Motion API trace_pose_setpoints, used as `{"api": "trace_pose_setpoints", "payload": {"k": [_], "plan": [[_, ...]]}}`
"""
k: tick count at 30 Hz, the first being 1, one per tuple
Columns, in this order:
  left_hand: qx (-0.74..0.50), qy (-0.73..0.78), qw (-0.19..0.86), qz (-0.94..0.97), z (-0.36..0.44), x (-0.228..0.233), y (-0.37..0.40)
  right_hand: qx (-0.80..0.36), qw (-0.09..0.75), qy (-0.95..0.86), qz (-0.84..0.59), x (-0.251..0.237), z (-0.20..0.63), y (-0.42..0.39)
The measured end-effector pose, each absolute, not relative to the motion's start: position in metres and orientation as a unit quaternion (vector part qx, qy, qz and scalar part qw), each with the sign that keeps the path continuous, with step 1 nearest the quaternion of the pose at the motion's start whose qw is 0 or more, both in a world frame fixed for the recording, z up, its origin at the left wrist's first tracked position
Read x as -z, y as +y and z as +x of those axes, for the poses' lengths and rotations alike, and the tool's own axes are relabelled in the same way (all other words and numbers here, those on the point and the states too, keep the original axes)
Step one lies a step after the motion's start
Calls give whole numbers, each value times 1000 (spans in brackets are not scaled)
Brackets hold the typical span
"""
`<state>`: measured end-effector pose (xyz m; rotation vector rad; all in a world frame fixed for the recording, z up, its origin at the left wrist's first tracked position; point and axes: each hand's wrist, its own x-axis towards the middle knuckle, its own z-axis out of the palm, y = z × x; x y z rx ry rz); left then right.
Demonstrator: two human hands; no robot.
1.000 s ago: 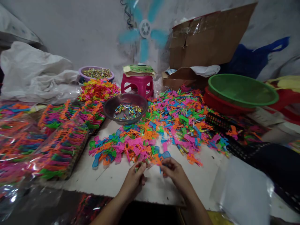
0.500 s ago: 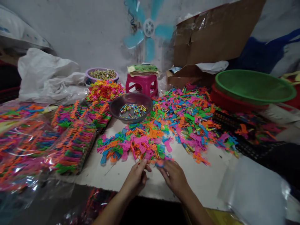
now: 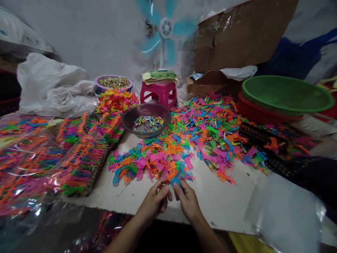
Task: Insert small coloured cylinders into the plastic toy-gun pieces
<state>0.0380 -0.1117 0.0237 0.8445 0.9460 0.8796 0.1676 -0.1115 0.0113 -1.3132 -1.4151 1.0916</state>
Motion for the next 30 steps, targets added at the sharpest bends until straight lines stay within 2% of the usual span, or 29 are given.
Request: {"api": "trace_pose_setpoints", "payload": {"k": [4, 13, 17, 18, 20, 22, 26, 28, 30], "plan": [[-392, 415, 724, 387, 38, -22, -112, -431, 438, -574, -541, -13, 168, -113], [-385, 473, 639, 468, 45, -15, -118, -445, 434, -557, -551, -13, 170, -115], [-404, 541, 633, 378, 45, -13, -110, -371, 551, -434, -608, -11, 222, -75], [-407, 554, 637, 349, 44, -13, -108, -344, 558, -410, -635, -9, 235, -65], [-416, 561, 652, 295, 43, -13, -104, -298, 504, -430, -687, -2, 252, -54], [-426, 545, 676, 254, 43, -11, -102, -251, 415, -503, -716, 9, 254, -53], [-425, 487, 727, 231, 42, -1, -103, -154, 278, -626, -712, 29, 238, -72], [-425, 473, 734, 238, 39, 3, -103, -159, 255, -625, -720, 29, 238, -81], [-428, 473, 734, 235, 37, 6, -103, -194, 288, -585, -733, 21, 244, -86]]}}
